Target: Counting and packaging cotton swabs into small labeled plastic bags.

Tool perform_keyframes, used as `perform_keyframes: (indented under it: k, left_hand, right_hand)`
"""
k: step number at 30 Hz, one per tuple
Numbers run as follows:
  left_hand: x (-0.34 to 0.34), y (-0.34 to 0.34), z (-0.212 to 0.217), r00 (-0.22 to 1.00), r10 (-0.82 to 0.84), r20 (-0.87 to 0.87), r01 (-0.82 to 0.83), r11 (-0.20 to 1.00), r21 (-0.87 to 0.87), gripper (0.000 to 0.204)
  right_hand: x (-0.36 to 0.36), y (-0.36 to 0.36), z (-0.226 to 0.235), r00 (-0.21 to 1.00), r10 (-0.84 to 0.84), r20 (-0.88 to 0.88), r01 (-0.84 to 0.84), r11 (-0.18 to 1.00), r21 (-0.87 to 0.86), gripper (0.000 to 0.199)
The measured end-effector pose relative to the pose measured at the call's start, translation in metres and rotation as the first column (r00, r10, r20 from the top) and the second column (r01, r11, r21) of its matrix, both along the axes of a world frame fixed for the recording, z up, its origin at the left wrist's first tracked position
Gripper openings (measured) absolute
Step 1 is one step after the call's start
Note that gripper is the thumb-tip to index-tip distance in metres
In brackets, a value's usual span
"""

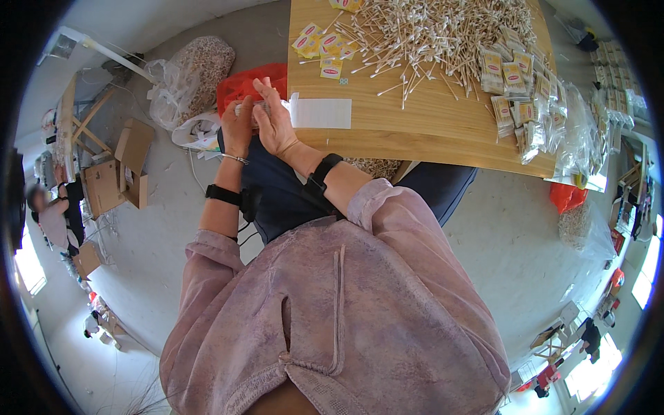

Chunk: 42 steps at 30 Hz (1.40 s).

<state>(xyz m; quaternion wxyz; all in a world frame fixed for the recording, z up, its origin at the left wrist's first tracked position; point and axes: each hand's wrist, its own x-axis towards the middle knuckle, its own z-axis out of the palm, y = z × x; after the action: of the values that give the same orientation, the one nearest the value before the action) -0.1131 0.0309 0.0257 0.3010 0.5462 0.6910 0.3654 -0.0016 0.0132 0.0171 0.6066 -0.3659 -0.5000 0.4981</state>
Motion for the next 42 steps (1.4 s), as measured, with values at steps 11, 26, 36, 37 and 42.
perform_keyframes:
  k: [11, 26, 36, 37, 42]
  left_hand:
    - [0.042, -0.014, 0.037, 0.816, -0.044, 0.577, 0.007, 0.998, 0.067, 0.031]
    - [0.137, -0.022, 0.044, 0.729, -0.162, 0.665, 0.128, 0.987, 0.1, 0.025]
    - [0.135, -0.007, 0.063, 0.481, -0.022, 0.877, 0.086, 0.996, -0.023, 0.024]
    - [0.135, -0.006, 0.064, 0.456, 0.023, 0.889, 0.039, 0.998, -0.046, 0.025]
    - [0.137, -0.008, 0.063, 0.522, -0.033, 0.852, -0.028, 0.998, 0.056, 0.027]
  right_hand:
    - [0.035, 0.017, 0.048, 0.924, 0.047, -0.379, -0.166, 0.943, -0.287, 0.073]
    - [0.121, -0.01, 0.073, 0.987, -0.149, 0.054, 0.153, 0.986, -0.069, 0.069]
    - [0.152, -0.029, 0.084, 0.961, -0.278, -0.005, 0.277, 0.958, -0.069, 0.017]
    - [0.149, -0.035, 0.088, 0.933, -0.298, 0.202, 0.303, 0.953, 0.004, 0.014]
    - [0.133, -0.04, 0.092, 0.85, -0.348, 0.395, 0.327, 0.937, 0.122, 0.012]
